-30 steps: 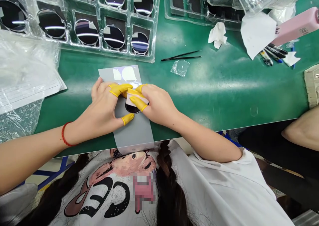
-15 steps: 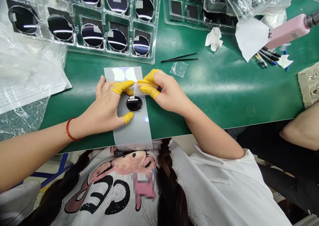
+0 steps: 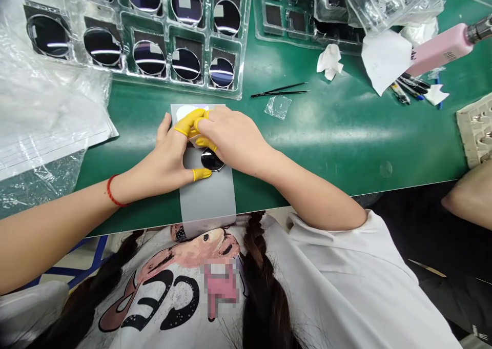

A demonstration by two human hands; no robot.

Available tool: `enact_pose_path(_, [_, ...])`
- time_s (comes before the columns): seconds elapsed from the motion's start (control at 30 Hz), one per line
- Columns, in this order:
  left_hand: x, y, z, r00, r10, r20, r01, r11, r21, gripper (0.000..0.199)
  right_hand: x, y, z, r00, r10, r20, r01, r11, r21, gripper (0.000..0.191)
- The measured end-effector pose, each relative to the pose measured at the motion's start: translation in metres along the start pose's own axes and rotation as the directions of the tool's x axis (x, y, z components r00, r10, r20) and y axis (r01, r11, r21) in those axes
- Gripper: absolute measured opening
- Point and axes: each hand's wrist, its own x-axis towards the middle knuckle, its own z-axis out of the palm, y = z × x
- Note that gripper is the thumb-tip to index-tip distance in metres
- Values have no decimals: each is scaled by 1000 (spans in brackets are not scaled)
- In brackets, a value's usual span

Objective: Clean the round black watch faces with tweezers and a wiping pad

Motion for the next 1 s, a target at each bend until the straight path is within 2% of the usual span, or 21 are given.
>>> enact_pose_path(0.07, [0, 0, 0, 1000, 10, -19, -9, 1000, 11, 92, -6, 4, 3, 999, -16, -32, 18, 998, 61, 16])
enact_pose_path(0.13, [-1, 1, 0, 999, 16, -29, -15, 999, 28, 91, -16, 7, 3, 993, -4, -114, 21, 989, 145, 21])
enact_pose_path(0.2, [-1, 2, -1, 1000, 22, -13, -21, 998, 61, 79, -29, 6, 2, 977, 38, -209, -1, 985, 175, 25])
enact_pose_path(0.27, [-2, 3, -2, 999, 42, 20, -44, 993, 106, 59, -42, 1, 2, 963, 48, -263, -14, 992, 129, 28])
enact_pose_path(0.33, [-2, 3, -3, 997, 64, 38, -68, 988, 141, 42, -50, -7, 6, 964, -3, -267, 12, 999, 33, 27])
enact_pose_path(0.4, [-2, 4, -3, 997, 69, 37, -74, 985, 158, 33, -55, -14, 14, 963, -62, -262, 44, 996, -76, 27])
enact_pose_path(0.57, [-2, 5, -3, 998, 54, 26, -58, 980, 192, 39, -62, -27, 30, 927, -196, -319, 136, 970, -200, 29])
enact_pose_path(0.67, [-3, 6, -1, 998, 49, 27, -54, 975, 216, 42, -69, -34, 35, 863, -321, -390, 235, 938, -254, 27])
enact_pose_path(0.73, [-3, 6, 0, 999, 48, 16, -50, 972, 229, 45, -73, -39, 36, 821, -363, -440, 259, 924, -280, 25])
enact_pose_path(0.8, [-4, 6, 1, 998, 55, 12, -56, 969, 239, 47, -75, -40, 36, 817, -337, -468, 234, 935, -265, 25])
enact_pose_path(0.93, [-5, 7, 1, 997, 75, 19, -78, 966, 245, 45, -73, -30, 25, 862, -198, -467, 160, 980, -120, 21])
enact_pose_path(1.0, [-4, 7, 0, 997, 75, 22, -78, 967, 243, 43, -69, -20, 18, 869, -137, -475, 93, 989, -115, 21])
